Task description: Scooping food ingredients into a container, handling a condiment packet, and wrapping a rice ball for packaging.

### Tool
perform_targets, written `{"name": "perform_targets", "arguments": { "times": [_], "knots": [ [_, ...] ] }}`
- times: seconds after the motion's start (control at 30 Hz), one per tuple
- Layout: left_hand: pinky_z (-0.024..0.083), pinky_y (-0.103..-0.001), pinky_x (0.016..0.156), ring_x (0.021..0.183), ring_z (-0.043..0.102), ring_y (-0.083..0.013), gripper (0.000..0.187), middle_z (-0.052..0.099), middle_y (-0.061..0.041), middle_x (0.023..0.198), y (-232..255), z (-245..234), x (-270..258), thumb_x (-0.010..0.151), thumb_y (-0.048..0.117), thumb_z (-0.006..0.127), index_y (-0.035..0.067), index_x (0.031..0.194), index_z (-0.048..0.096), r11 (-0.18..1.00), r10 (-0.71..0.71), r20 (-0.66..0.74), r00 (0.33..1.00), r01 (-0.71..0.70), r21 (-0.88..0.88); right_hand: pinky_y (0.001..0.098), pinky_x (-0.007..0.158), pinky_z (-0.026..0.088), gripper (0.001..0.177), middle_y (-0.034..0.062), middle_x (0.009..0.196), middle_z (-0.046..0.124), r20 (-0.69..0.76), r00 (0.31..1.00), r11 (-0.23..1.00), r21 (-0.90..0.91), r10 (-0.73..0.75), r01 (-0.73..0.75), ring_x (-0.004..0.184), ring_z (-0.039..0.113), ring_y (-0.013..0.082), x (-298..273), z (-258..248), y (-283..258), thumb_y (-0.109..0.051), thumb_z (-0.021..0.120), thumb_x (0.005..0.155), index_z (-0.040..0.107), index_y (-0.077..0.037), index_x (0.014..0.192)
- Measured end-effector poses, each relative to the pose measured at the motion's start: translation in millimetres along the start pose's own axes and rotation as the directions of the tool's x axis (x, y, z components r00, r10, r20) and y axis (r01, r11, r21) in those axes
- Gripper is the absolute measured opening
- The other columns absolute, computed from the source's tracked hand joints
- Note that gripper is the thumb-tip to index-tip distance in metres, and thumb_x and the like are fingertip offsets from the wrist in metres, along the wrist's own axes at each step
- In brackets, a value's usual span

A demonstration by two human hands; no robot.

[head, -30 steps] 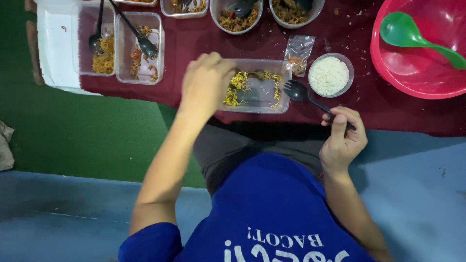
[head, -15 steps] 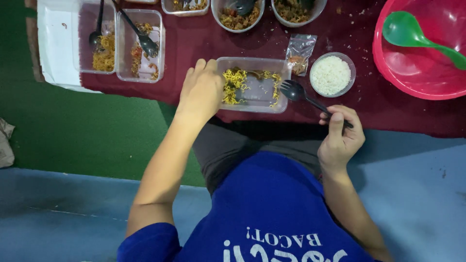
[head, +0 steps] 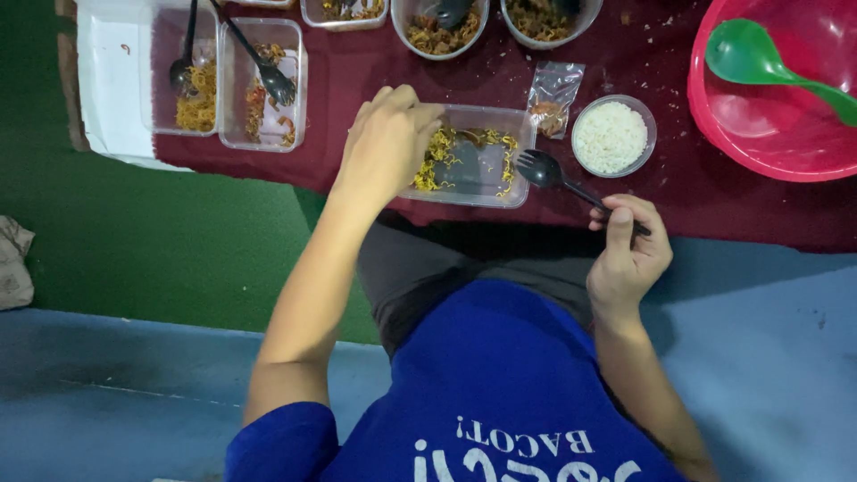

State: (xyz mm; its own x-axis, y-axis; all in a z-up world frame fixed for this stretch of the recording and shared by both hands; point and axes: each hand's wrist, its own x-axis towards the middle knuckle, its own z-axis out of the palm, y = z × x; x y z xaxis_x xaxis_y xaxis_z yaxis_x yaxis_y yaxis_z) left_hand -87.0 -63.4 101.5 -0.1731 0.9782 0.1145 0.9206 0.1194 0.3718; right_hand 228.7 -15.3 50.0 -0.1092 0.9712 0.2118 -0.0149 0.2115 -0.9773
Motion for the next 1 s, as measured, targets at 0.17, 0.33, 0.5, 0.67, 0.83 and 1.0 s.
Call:
{"name": "perform_targets", "arguments": {
  "times": [0.17,0.33,0.5,0.67,0.83,1.0],
  "knots": [
    [0.052,-0.052,0.073,0.092,0.054,-0.0336,0.011,0.059,-0.009,0.094,-2.1,-8.9,-11.1,0.092,0.019,0.08,0.01,0.099,0.079,1.0,-0.018,-0.024,1.0,0.018,0.022,0.0268,0.071,0.057,0.023,0.0166,0.105,0.064,-0.001,1.0,1.0,-0.025,0.002,-0.002,0.083,0.066,0.0227,0.8,-2.3,-11.1,-0.018,0.058,0.112,0.065,0.003,0.105],
    [0.048,-0.043,0.078,0.1,0.047,-0.026,0.028,0.051,-0.001,0.099,-2.9,-1.2,-24.2,0.072,0.037,0.092,0.023,0.094,0.081,0.95,-0.128,0.036,0.991,0.112,0.293,0.0323,0.066,0.057,0.023,0.0235,0.098,0.063,0.038,0.991,0.988,0.085,-0.13,0.126,0.08,0.067,0.0261,4.4,-9.7,20.0,-0.007,0.058,0.111,0.065,0.013,0.102],
    [0.038,-0.062,0.102,0.131,0.036,-0.0425,0.025,0.049,-0.016,0.134,7.6,2.8,-29.2,0.086,0.026,0.084,0.01,0.104,0.081,0.984,-0.121,0.075,0.99,0.11,0.144,0.0318,0.066,0.057,0.023,0.0226,0.097,0.064,0.045,0.99,0.987,0.097,-0.131,0.126,0.08,0.066,0.026,5.7,-4.2,14.3,-0.008,0.058,0.111,0.065,0.012,0.101],
    [0.033,-0.069,0.107,0.139,0.033,-0.0482,0.016,0.049,-0.019,0.142,7.5,7.0,-28.3,0.092,0.018,0.077,0.01,0.106,0.081,0.984,-0.154,0.05,0.987,0.149,0.097,0.0326,0.067,0.057,0.022,0.0228,0.097,0.064,0.065,0.989,0.989,0.074,-0.13,0.125,0.08,0.066,0.0259,7.3,-3.1,11.2,-0.007,0.058,0.111,0.065,0.011,0.102],
    [0.029,-0.071,0.111,0.142,0.036,-0.0478,0.01,0.056,-0.018,0.141,4.4,10.7,-19.7,0.089,0.018,0.079,0.013,0.097,0.082,0.985,-0.167,0.049,0.985,0.164,0.056,0.0328,0.067,0.058,0.023,0.0223,0.098,0.065,0.072,0.99,0.992,0.024,-0.123,0.122,0.082,0.066,0.0248,7.4,-3.5,9.6,-0.01,0.057,0.111,0.065,0.011,0.103],
    [0.045,-0.05,0.103,0.098,0.07,-0.0264,0.013,0.069,0.0,0.092,-14.8,3.1,22.3,0.091,0.035,0.079,0.023,0.089,0.075,1.0,0.0,-0.166,0.986,0.004,0.027,0.0339,0.07,0.059,0.021,0.0225,0.099,0.066,0.07,0.988,0.991,0.02,-0.136,0.135,0.083,0.067,0.0243,15.5,-0.9,0.6,-0.008,0.06,0.108,0.067,0.012,0.105]
  ]
}}
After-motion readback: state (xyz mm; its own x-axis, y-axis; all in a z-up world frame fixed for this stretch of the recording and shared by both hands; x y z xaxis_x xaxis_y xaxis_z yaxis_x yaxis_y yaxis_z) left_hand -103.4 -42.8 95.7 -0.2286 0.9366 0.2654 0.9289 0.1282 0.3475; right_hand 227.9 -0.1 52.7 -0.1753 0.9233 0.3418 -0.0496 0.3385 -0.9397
